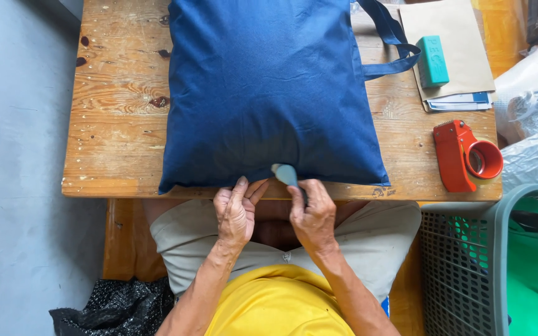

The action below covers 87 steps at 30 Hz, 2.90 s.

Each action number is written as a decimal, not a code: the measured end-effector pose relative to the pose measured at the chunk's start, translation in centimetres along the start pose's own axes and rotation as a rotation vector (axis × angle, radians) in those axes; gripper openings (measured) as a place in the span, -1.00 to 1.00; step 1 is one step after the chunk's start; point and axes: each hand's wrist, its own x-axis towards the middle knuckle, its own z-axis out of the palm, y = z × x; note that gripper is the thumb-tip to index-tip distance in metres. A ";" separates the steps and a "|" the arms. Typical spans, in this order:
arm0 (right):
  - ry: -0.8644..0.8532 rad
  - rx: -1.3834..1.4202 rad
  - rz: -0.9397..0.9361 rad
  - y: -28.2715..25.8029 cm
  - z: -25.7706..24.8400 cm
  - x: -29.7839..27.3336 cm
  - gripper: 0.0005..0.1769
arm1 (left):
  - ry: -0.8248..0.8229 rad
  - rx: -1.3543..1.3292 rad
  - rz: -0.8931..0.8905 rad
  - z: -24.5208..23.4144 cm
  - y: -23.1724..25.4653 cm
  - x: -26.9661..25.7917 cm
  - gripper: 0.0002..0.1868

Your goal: The person uses a green sponge to wipe the surface of a blue tote bag placed on a wooden table. They then use a small brush to clean the bag's handles and edges. Finally, they place a packaged pillow on top of the bag.

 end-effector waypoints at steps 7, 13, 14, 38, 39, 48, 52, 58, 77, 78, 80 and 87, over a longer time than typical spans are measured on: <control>0.023 0.048 0.100 -1.5 -2.4 -0.8 -0.85 | -0.028 0.027 -0.098 6.0 0.7 -2.6 -0.91; 0.082 0.022 0.089 -0.7 -1.5 0.0 -0.86 | -0.049 0.002 -0.093 5.6 -0.2 -2.2 -0.87; 0.083 0.023 0.091 -0.1 -2.4 -0.3 -0.86 | -0.049 0.004 -0.094 6.0 0.0 -2.6 -0.87; 0.218 0.077 0.217 0.6 -4.5 -2.1 -0.81 | -0.183 0.019 -0.310 4.9 -8.1 -0.2 -0.81; 0.213 0.070 0.190 0.6 -4.2 -1.8 -0.81 | -0.189 0.061 -0.290 2.7 -9.8 0.9 -0.82; 0.359 -0.077 0.279 4.7 -8.0 -3.2 -0.83 | -0.226 0.021 -0.244 12.1 -2.3 -4.6 -0.75; 0.300 0.030 0.242 1.7 -5.9 -2.5 -0.82 | -0.229 0.002 -0.347 12.0 -4.6 -3.8 -0.77; 0.437 -0.085 0.393 6.5 -7.8 -4.1 -0.82 | -0.233 0.020 -0.309 12.0 -4.4 -4.4 -0.72; 0.465 -0.096 0.336 5.2 -10.0 -2.8 -0.81 | -0.295 0.082 -0.396 14.9 -9.5 -5.4 -0.74; 0.440 -0.147 0.318 5.7 -10.0 -2.8 -0.80 | -0.297 0.074 -0.393 14.8 -9.7 -5.4 -0.74; 0.415 -0.199 0.300 6.4 -10.3 -3.2 -0.79 | -0.299 0.063 -0.391 14.5 -9.9 -5.5 -0.73; 0.413 -0.178 0.338 7.5 -9.8 -3.5 -0.77 | -0.334 0.098 -0.384 15.3 -8.8 -5.4 -0.72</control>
